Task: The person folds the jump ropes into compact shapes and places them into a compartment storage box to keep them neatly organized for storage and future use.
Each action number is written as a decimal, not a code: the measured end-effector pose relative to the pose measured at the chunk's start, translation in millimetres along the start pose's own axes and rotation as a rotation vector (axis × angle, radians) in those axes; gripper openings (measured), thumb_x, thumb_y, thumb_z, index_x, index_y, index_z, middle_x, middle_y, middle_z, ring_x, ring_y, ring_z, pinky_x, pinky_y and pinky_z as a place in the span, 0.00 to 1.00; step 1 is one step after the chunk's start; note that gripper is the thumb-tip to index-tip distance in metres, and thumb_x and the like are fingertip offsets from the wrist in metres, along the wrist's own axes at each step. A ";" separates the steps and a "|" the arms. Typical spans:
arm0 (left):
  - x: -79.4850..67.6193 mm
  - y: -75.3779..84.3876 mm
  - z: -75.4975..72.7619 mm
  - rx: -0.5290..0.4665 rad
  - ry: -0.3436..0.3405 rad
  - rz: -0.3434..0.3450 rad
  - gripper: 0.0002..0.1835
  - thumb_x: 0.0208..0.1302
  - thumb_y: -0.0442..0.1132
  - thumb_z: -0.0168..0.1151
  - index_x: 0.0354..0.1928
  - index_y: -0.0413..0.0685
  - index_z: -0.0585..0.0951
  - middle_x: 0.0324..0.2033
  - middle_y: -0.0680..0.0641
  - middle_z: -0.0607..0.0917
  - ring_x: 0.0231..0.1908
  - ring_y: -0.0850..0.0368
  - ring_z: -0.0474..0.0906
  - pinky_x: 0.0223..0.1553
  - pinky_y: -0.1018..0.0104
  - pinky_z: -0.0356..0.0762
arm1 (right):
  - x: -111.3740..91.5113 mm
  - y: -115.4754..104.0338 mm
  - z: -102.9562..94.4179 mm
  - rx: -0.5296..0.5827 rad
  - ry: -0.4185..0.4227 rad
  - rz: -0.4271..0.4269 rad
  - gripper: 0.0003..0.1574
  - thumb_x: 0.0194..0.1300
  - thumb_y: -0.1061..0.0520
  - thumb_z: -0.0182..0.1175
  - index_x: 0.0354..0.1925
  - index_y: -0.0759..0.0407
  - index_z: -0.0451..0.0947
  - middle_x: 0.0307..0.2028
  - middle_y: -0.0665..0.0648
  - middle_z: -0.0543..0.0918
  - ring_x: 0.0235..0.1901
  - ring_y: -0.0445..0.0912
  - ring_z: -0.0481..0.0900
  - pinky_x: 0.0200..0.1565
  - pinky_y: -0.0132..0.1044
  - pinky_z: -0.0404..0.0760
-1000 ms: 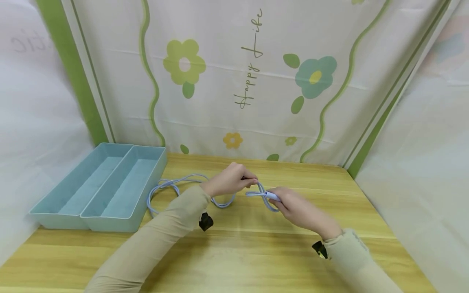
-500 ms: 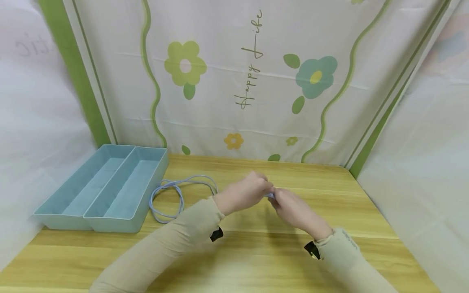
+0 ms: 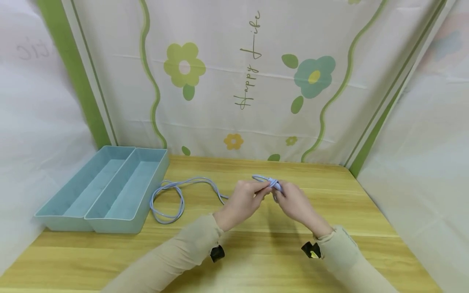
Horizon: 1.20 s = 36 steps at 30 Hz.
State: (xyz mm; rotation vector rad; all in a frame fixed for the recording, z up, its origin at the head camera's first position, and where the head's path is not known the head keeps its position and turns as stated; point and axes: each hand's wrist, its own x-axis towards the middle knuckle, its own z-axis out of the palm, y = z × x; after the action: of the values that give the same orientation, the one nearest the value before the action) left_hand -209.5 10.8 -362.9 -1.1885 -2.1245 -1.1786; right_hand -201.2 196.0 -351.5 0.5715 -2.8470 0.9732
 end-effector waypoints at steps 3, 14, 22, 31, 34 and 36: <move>-3.4 -1.8 1.7 -0.009 0.030 -0.009 0.13 0.66 0.29 0.63 0.51 0.34 0.83 0.39 0.43 0.88 0.35 0.60 0.85 0.34 0.82 0.75 | 0.5 -0.3 -1.8 -0.012 0.007 0.016 0.12 0.75 0.62 0.52 0.33 0.64 0.76 0.18 0.52 0.69 0.14 0.42 0.60 0.19 0.34 0.64; -11.9 -6.4 9.9 -0.035 0.062 0.001 0.13 0.64 0.29 0.66 0.50 0.33 0.84 0.40 0.42 0.87 0.37 0.58 0.86 0.35 0.82 0.76 | 2.5 3.7 -4.3 0.043 -0.020 -0.028 0.09 0.74 0.63 0.54 0.35 0.65 0.77 0.25 0.58 0.77 0.21 0.46 0.69 0.23 0.36 0.71; -15.0 -10.1 10.3 -0.038 0.038 -0.072 0.11 0.67 0.30 0.63 0.49 0.34 0.85 0.36 0.43 0.88 0.34 0.62 0.85 0.32 0.81 0.76 | 3.0 3.4 -10.6 0.297 -0.126 0.028 0.11 0.78 0.61 0.48 0.45 0.67 0.75 0.29 0.58 0.79 0.25 0.50 0.80 0.22 0.40 0.80; -19.3 -13.9 9.7 0.017 0.067 -0.089 0.11 0.69 0.32 0.61 0.49 0.35 0.86 0.32 0.46 0.88 0.28 0.60 0.83 0.27 0.80 0.74 | 7.9 7.4 -16.1 0.449 -0.256 -0.027 0.16 0.79 0.55 0.47 0.46 0.67 0.75 0.29 0.63 0.76 0.22 0.51 0.73 0.22 0.38 0.78; -19.9 -13.3 9.3 0.021 0.059 -0.084 0.11 0.69 0.32 0.61 0.49 0.35 0.85 0.33 0.45 0.88 0.30 0.61 0.84 0.29 0.80 0.75 | 7.6 10.9 -16.4 0.498 -0.288 -0.047 0.18 0.80 0.52 0.46 0.47 0.66 0.75 0.28 0.66 0.75 0.21 0.50 0.70 0.22 0.37 0.75; -20.1 -13.0 8.8 0.033 0.054 -0.070 0.11 0.69 0.31 0.61 0.49 0.36 0.85 0.34 0.46 0.88 0.32 0.61 0.84 0.30 0.80 0.75 | 7.8 12.9 -16.0 0.527 -0.303 -0.062 0.19 0.80 0.51 0.46 0.48 0.65 0.74 0.28 0.67 0.75 0.21 0.50 0.69 0.23 0.36 0.73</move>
State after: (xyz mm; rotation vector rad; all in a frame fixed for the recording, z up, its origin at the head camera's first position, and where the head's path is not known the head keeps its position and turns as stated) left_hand -209.3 5.2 -387.8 -1.0637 -2.1522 -1.1873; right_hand -214.0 212.6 -344.7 0.9108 -2.7771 1.7791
